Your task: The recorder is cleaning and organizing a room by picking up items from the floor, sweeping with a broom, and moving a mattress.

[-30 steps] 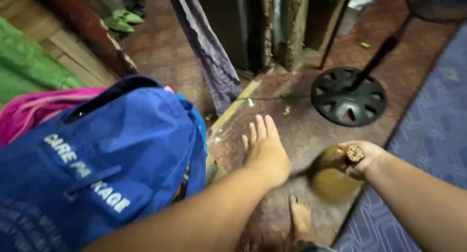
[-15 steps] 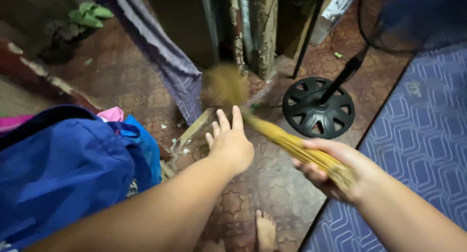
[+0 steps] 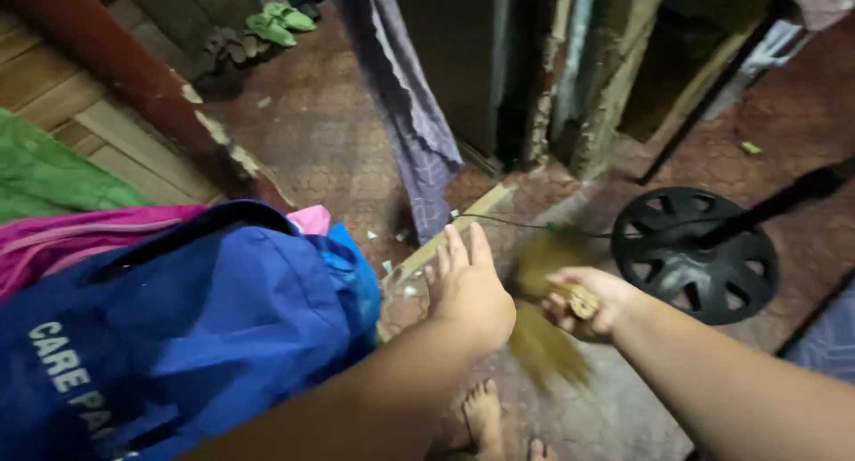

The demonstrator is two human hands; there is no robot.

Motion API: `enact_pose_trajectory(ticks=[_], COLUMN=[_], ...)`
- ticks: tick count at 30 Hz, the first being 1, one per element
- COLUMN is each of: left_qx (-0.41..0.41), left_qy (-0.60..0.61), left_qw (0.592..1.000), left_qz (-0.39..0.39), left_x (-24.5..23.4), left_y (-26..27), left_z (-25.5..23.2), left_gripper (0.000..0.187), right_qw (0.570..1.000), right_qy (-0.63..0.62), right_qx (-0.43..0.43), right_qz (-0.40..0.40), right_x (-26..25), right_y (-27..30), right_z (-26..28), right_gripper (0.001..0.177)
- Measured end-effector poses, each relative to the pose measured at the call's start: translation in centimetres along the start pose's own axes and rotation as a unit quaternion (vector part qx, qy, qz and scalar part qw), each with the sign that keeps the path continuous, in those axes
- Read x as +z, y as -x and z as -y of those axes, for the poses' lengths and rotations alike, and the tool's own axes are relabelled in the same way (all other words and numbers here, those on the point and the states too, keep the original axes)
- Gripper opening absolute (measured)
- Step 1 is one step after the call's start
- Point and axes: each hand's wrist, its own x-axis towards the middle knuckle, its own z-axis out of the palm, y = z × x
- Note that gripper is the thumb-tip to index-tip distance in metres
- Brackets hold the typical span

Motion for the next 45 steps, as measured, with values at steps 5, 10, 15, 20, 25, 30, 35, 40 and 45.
enact_pose_trajectory(ticks=[5,10,15,20,25,30,35,40,45], left_qx=[-0.012,-0.020,0.024,-0.048,-0.076,-0.108,-0.119,-0.327,-0.330], left_qy=[0.006,0.043,0.037,0.039,0.073,0.107,0.036,0.086,0.086], left_qw=[0.999,0.998,0.995,0.995,0.990,0.975,0.967,0.939,0.940], left_qz=[-0.047,-0.034,-0.088,-0.074,-0.098,-0.163,-0.224,-0.064,-0.022], left_x=[-1.6,-2.4,-1.8,-2.0,-0.1,1.6,0.7,-0.5,0.0], left_y=[-1.2,-2.8,-5.1,-5.9,-5.2,-5.6,-4.6,-1.3,-0.2], left_z=[2.8,2.3,1.1,0.1,2.1,3.6,3.6,0.8,-2.3], left_gripper=[0.095,0.095,0.089,0.096,0.093,0.089,0.098,0.105,0.104], right_qw=[0.992,0.985,0.974,0.970,0.942,0.980,0.959,0.970,0.910], right_qy=[0.062,0.099,-0.034,-0.036,0.264,-0.061,0.157,0.206,0.405], right_qx=[0.006,-0.144,-0.176,-0.182,-0.148,0.001,-0.102,0.115,0.083], right_qz=[0.107,0.009,-0.136,-0.157,0.148,0.189,0.214,0.065,-0.021], right_x=[11.5,14.0,13.5,2.3,5.3,15.5,14.8,11.3,8.4], right_y=[3.2,11.6,18.6,5.3,-5.6,2.8,11.0,17.8,3.5], right_z=[-0.9,-5.3,-5.1,7.7,18.4,10.4,4.7,3.0,3.4], right_gripper=[0.031,0.035,0.029,0.018,0.025,0.037,0.038,0.043,0.027])
